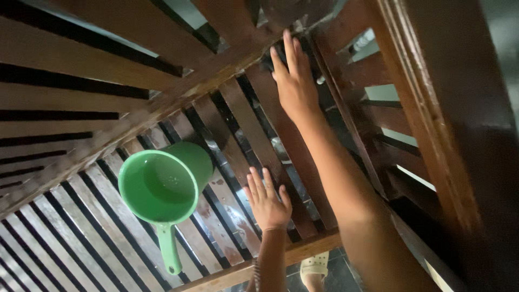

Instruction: The person cleans a wooden bench by hand using a cloth, dipping it into a green container of liquid and wiping the slats and top rail of the bench.

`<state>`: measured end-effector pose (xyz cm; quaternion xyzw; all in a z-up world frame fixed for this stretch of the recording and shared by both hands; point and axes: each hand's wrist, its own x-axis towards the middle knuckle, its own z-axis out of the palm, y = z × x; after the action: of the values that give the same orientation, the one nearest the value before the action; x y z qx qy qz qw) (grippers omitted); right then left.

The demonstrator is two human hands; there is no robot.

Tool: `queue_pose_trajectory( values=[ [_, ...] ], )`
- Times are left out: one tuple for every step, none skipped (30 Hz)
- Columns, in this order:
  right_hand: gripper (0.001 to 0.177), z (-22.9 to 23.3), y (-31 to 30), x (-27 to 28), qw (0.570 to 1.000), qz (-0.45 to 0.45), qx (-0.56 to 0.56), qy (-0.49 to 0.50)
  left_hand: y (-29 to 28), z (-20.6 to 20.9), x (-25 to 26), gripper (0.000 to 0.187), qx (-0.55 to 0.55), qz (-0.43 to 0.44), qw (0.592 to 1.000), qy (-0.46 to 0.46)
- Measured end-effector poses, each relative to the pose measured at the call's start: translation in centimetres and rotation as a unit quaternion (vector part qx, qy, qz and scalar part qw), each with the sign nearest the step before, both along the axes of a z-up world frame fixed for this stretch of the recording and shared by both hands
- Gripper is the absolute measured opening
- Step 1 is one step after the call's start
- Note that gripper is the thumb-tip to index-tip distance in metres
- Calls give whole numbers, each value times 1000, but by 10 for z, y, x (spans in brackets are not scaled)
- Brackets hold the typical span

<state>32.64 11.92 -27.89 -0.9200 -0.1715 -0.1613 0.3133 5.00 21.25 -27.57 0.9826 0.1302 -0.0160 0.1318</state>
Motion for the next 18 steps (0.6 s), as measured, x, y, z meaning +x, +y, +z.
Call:
queue_pose_trajectory(
  values=[
    [45, -2, 2, 11, 1000, 2, 3, -1, 0, -1, 1, 68, 1, -3, 1000, -14],
    [41, -5, 3, 15, 1000, 6, 16, 2, 0, 0, -3, 68, 0, -6, 1000, -23],
    [37, -8, 4, 15, 1000, 10, 29, 4, 3, 0, -5, 68, 3, -4, 1000, -19],
    [37, -11, 3, 14, 1000, 10, 28, 8, 3, -2, -4, 68, -7, 0, 1000, -11],
    [41, -13, 3, 11, 999, 22, 41, 22, 2, -3, -4, 68, -17, 5, 1000, -4],
    [46, -14, 2, 10, 997, 28, 56, 36, 2, -4, -3, 68, -18, 1, 1000, -1],
    [46, -13, 2, 12, 997, 24, 54, 39, 2, -4, -3, 67, -8, -2, 1000, -13],
    [47, -12, 2, 15, 999, 24, 33, 28, 1, -4, -4, 66, 2, -5, 1000, -27],
    [49, -9, 0, 14, 999, 25, 12, 18, 1, -2, -6, 66, 0, -9, 1000, -26],
    [49, -5, -5, 13, 1000, 22, 8, 13, 1, -1, -5, 67, 1, -11, 1000, -28],
    [51, -1, -10, 9, 1000, 10, -19, -13, 1, -1, -3, 67, 3, -12, 999, -31],
    [55, 1, -12, -2, 998, 2, -45, -33, 1, -1, -4, 67, 2, -13, 1000, -29],
    [55, 3, -19, -14, 998, 2, -46, -31, 1, -3, -2, 67, -3, -7, 1000, -22],
    [58, 5, -31, -30, 1000, 14, -17, -13, 1, -3, -3, 67, -9, -1, 1000, -13],
    [62, 7, -42, -49, 1000, 27, 12, 4, 2, -2, -7, 67, -10, -2, 1000, -9],
    [62, 11, -50, -66, 1000, 26, 9, 2, 1, -3, -5, 68, -5, -3, 1000, -17],
    [63, 14, -57, -86, 998, 19, 27, 50, 0, -3, -3, 69, 0, -5, 1000, -26],
    [65, 16, -65, -108, 994, 13, 45, 99, 0, -2, -3, 69, -3, -6, 1000, -25]
  ],
)
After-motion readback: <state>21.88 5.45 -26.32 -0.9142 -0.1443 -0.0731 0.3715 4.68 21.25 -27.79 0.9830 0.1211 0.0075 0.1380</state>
